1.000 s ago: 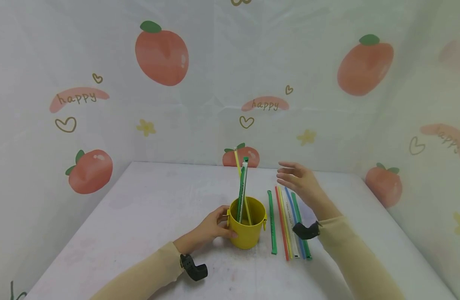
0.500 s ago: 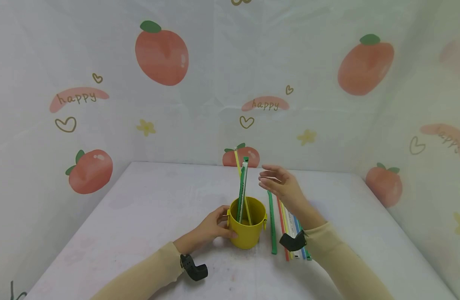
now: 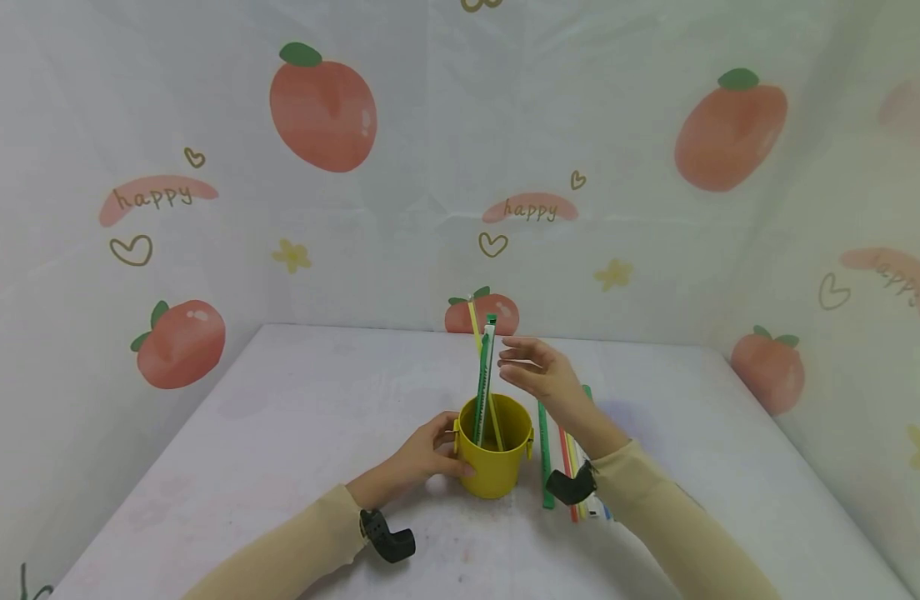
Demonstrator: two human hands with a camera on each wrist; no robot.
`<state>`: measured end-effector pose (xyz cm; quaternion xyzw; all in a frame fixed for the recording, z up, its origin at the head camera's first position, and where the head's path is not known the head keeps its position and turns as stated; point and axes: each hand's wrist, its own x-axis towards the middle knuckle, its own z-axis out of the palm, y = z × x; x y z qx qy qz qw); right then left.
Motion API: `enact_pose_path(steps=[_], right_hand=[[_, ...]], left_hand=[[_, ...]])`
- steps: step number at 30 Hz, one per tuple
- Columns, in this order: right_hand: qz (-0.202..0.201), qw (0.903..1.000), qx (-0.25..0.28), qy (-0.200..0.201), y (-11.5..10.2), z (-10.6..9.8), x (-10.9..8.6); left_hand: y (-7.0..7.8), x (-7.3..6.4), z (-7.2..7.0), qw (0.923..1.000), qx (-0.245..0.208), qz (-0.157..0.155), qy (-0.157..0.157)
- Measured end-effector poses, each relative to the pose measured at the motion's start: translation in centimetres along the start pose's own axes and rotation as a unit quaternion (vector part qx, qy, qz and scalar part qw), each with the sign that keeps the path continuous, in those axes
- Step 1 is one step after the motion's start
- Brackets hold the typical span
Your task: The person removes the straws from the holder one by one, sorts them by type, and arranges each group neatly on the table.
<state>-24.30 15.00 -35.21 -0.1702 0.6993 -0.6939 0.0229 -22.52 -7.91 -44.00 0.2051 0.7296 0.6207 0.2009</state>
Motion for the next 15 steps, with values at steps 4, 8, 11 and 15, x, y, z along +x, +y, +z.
enact_pose_path(steps=[4,8,11,15], right_hand=[[0.009,0.9998,-0.019,-0.004,0.21,0.2,0.27],[0.013,0.9992,-0.038,-0.008,0.34,0.42,0.59],[0.018,0.9986,-0.05,-0.006,0.43,0.6,0.75],[0.025,0.9979,-0.059,-0.001,0.49,0.87,0.89]], left_hand=[[-0.2,0.01,0.0,1.0,-0.004,0.006,-0.001],[-0.2,0.02,0.01,1.0,-0.002,0.002,0.0],[-0.2,0.02,-0.01,1.0,-0.005,0.003,-0.003],[-0.22,0.05,-0.04,0.9999,-0.003,0.008,-0.007]])
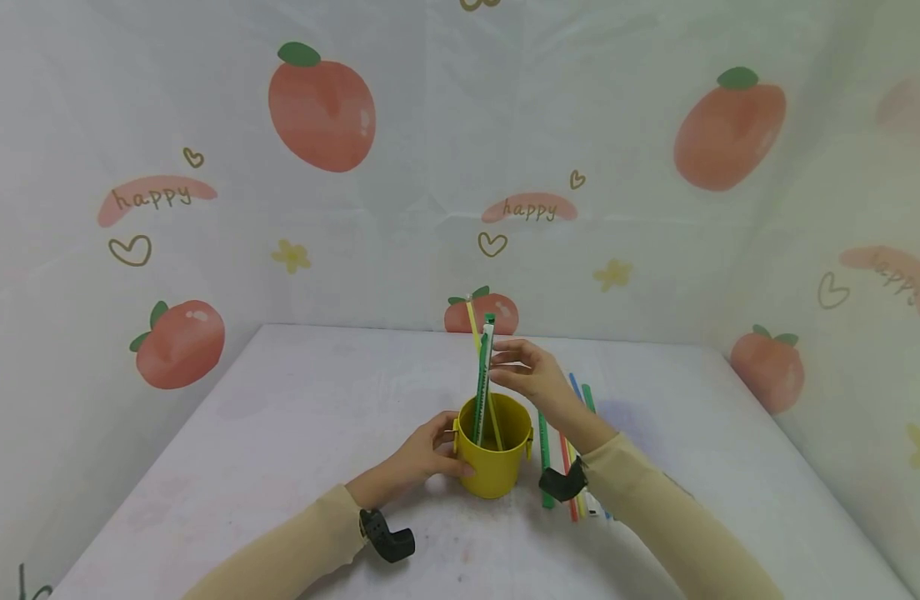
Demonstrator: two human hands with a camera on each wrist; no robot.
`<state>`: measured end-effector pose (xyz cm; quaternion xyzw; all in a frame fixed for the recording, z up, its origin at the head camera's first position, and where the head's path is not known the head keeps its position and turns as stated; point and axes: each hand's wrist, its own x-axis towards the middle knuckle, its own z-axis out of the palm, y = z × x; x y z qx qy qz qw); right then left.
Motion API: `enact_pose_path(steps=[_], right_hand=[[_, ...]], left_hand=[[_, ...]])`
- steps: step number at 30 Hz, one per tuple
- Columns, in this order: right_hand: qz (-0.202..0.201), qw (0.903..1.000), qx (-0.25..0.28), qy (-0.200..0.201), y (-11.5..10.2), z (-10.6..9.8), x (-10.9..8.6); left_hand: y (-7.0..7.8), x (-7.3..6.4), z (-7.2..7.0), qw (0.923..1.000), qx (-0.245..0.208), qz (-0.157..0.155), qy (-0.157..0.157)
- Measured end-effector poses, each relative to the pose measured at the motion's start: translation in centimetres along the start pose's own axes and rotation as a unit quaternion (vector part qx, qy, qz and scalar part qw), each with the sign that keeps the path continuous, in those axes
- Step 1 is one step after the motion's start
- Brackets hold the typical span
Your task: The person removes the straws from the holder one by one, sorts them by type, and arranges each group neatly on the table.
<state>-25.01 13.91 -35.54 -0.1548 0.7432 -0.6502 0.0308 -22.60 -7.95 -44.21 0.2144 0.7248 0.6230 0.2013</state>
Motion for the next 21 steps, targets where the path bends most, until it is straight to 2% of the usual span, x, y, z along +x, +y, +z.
enact_pose_path(steps=[8,21], right_hand=[[0.014,0.9992,-0.036,0.011,-0.12,0.45,0.25],[0.045,0.9969,-0.059,0.028,-0.22,0.98,0.85]], left_hand=[[-0.07,0.11,-0.09,1.0,0.006,-0.003,0.0],[-0.19,0.11,-0.08,1.0,0.006,-0.002,-0.001]])
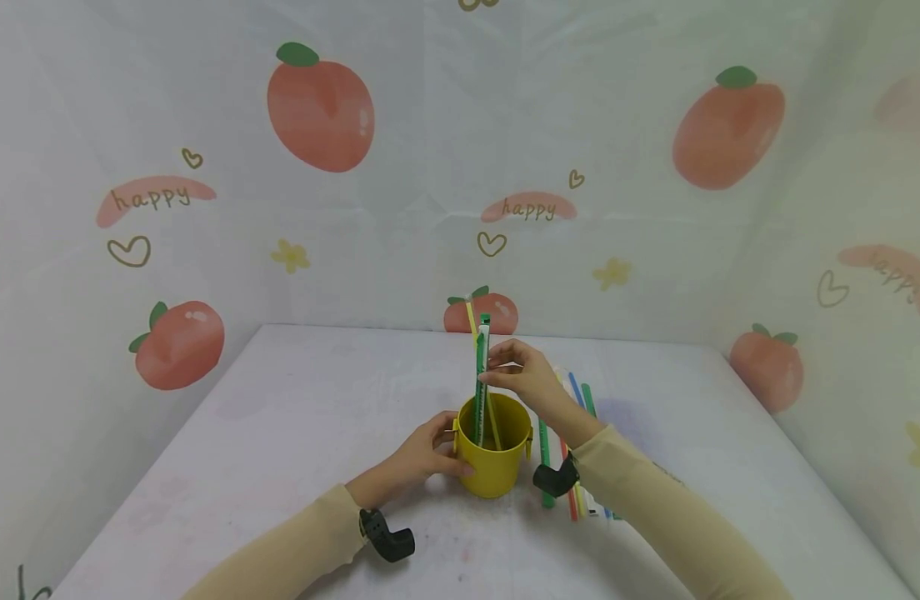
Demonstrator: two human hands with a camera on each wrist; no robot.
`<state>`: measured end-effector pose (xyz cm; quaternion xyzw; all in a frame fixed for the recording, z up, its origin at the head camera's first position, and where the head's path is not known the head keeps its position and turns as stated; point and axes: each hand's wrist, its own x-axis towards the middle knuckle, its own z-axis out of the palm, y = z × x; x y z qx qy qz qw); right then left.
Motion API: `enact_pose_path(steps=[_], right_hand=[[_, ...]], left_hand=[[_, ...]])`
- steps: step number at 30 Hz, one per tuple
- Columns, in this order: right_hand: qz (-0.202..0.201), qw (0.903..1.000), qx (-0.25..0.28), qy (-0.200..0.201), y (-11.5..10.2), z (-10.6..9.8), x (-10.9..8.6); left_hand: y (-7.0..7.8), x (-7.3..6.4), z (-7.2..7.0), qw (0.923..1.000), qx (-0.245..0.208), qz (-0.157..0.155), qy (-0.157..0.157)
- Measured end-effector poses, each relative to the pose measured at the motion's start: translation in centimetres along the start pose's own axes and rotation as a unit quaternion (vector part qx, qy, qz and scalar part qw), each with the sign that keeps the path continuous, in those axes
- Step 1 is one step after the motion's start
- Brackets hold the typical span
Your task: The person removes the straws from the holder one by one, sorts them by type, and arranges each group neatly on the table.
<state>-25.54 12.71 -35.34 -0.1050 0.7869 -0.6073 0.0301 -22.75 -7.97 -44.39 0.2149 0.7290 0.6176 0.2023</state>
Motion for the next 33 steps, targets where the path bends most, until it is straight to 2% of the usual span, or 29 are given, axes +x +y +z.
enact_pose_path(steps=[6,14,19,24,25,31,33], right_hand=[[0.011,0.9999,0.004,-0.003,-0.2,0.0,0.0],[0.005,0.9999,-0.013,-0.008,-2.8,0.3,-1.8],[0.003,0.9999,-0.012,-0.009,-3.1,0.4,-1.9],[0.003,0.9999,-0.007,-0.012,-3.0,0.3,-1.9],[0.004,0.9999,-0.006,-0.013,-2.9,0.2,-1.8],[-0.001,0.9999,0.006,-0.012,-0.3,-0.1,-0.3],[-0.005,0.9999,0.008,-0.012,0.1,-0.1,-0.1]], left_hand=[[-0.1,0.1,-0.1,1.0,-0.001,0.003,-0.001],[-0.1,0.1,0.0,1.0,0.004,-0.005,0.004],[-0.1,0.1,0.0,0.9999,0.007,-0.008,0.007],[0.0,0.1,0.0,0.9999,0.011,-0.003,0.005],[0.4,-0.1,0.1,0.9999,0.012,-0.004,0.005],[0.3,-0.1,0.1,0.9998,0.016,-0.005,0.006],[-0.1,0.1,0.0,0.9998,0.018,-0.002,0.005]])
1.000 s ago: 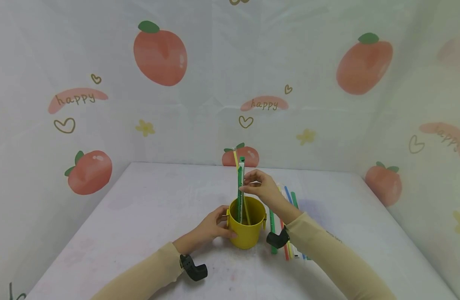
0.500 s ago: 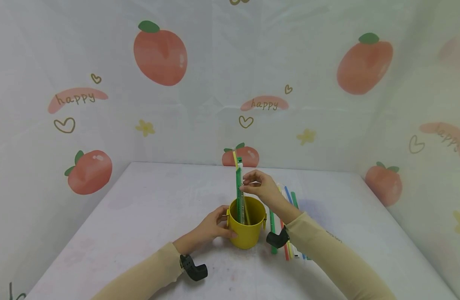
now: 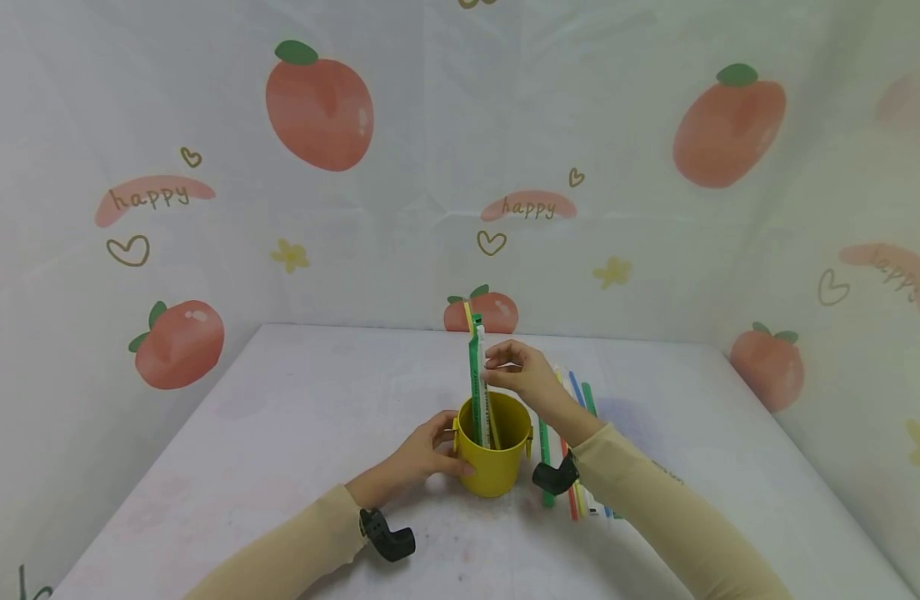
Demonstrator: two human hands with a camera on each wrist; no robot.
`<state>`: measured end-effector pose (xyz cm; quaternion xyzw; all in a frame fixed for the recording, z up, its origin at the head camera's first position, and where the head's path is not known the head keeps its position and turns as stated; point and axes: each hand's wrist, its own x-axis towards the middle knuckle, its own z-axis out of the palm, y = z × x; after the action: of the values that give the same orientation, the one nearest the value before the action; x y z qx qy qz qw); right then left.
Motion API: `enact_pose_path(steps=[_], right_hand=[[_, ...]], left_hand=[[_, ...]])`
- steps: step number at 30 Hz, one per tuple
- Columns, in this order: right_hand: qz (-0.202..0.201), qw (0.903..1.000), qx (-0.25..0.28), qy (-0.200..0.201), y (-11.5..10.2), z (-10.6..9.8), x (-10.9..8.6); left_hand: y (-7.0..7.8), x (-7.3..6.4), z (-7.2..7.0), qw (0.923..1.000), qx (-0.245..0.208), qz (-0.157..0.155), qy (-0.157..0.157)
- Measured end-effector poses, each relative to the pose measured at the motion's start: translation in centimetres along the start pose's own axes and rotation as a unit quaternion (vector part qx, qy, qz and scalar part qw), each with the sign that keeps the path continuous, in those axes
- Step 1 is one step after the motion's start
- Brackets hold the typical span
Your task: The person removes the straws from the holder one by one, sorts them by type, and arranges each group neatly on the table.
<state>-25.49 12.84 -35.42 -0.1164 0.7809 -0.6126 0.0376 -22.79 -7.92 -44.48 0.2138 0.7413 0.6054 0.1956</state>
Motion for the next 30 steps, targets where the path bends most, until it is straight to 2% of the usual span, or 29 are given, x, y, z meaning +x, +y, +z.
enact_pose_path(steps=[9,13,20,25,30], right_hand=[[0.001,0.9998,0.016,-0.007,-0.3,0.0,-0.3],[0.004,0.9996,0.026,-0.005,-0.4,0.0,-0.4],[-0.016,0.9989,0.043,-0.002,-0.6,-0.2,-0.6],[-0.026,0.9973,0.069,0.0,-0.9,-0.5,-0.7],[-0.027,0.9949,0.097,0.005,-1.1,-0.9,-0.6]], left_hand=[[0.0,0.0,0.0,1.0,-0.005,-0.006,-0.002],[-0.1,0.0,-0.1,1.0,-0.003,0.001,-0.005],[0.0,0.0,0.0,1.0,-0.004,0.002,-0.004],[0.0,-0.1,0.0,1.0,-0.007,-0.001,-0.003],[0.0,0.0,0.0,0.9998,-0.015,0.012,-0.007]])
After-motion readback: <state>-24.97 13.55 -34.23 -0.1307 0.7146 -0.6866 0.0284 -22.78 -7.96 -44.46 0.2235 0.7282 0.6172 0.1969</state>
